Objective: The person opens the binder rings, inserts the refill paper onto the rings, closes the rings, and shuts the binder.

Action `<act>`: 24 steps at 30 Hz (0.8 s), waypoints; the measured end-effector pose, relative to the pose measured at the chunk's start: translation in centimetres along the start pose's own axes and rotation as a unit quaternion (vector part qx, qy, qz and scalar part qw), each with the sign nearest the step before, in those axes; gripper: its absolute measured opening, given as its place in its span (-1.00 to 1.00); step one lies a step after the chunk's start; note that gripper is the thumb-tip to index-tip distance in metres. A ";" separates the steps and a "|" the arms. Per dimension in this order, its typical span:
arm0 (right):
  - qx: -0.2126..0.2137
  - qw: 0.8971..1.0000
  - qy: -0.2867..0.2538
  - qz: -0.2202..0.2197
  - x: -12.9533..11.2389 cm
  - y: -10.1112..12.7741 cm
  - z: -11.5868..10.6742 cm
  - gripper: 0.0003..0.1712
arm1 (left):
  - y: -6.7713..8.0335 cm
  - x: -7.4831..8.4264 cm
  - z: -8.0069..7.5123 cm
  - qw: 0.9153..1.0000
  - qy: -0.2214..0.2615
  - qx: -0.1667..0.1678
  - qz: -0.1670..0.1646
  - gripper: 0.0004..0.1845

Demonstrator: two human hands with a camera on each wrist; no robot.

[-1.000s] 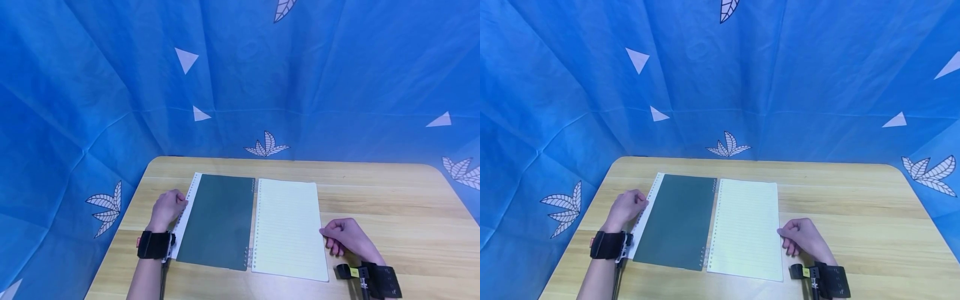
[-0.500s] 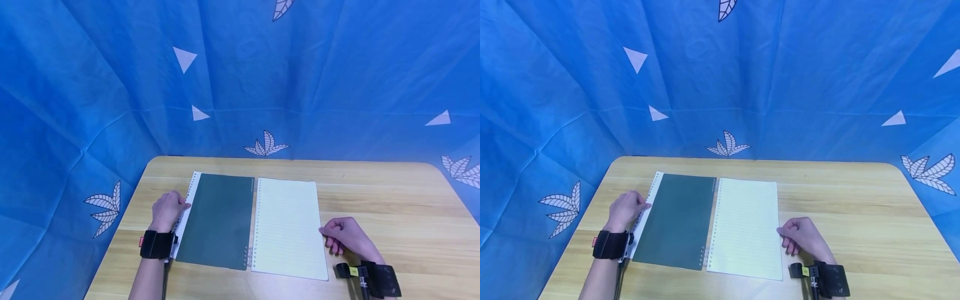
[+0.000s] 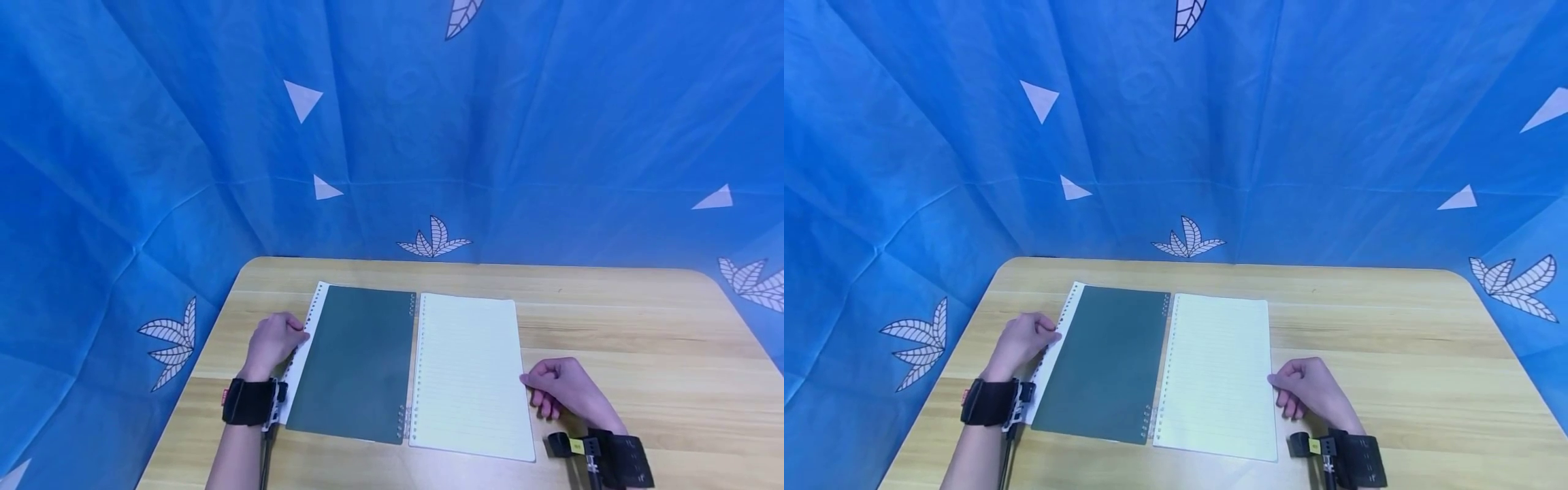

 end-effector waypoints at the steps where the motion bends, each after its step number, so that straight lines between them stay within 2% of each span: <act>1: 0.000 1.000 0.000 0.000 0.0 0.0 0.0 -0.61 | 0.0 0.0 0.0 1.000 0.002 -0.002 0.003 -0.78; 9: 0.005 1.000 0.008 -0.002 0.0 0.0 0.0 -0.61 | -0.2 -0.5 -0.2 0.999 0.019 -0.025 0.007 -0.76; 15: 0.004 1.000 0.004 -0.002 -0.2 0.1 0.0 -0.61 | -0.3 -0.9 -0.8 1.000 0.018 -0.012 0.010 -0.76; 17: 0.004 1.000 0.004 -0.003 -0.2 0.1 0.0 -0.61 | -0.1 -0.9 -1.3 1.000 0.019 0.011 0.018 -0.76; 20: 0.004 1.000 0.006 -0.001 -0.3 0.1 -0.1 -0.60 | 0.4 -0.9 -2.3 0.997 0.017 0.064 0.034 -0.76; 24: 0.006 1.000 0.007 0.003 -0.5 0.3 0.0 -0.59 | 1.1 -0.7 -3.4 0.988 0.000 0.145 0.054 -0.77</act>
Point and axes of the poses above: each hand's wrist, its own y-axis away from the middle knuckle, its own z-axis out of the palm, x = y × z, the point moved 3 cm from there along -y, towards the middle knuckle, and after that the axes turned 5 degrees about -x, right-handed, at the moved point
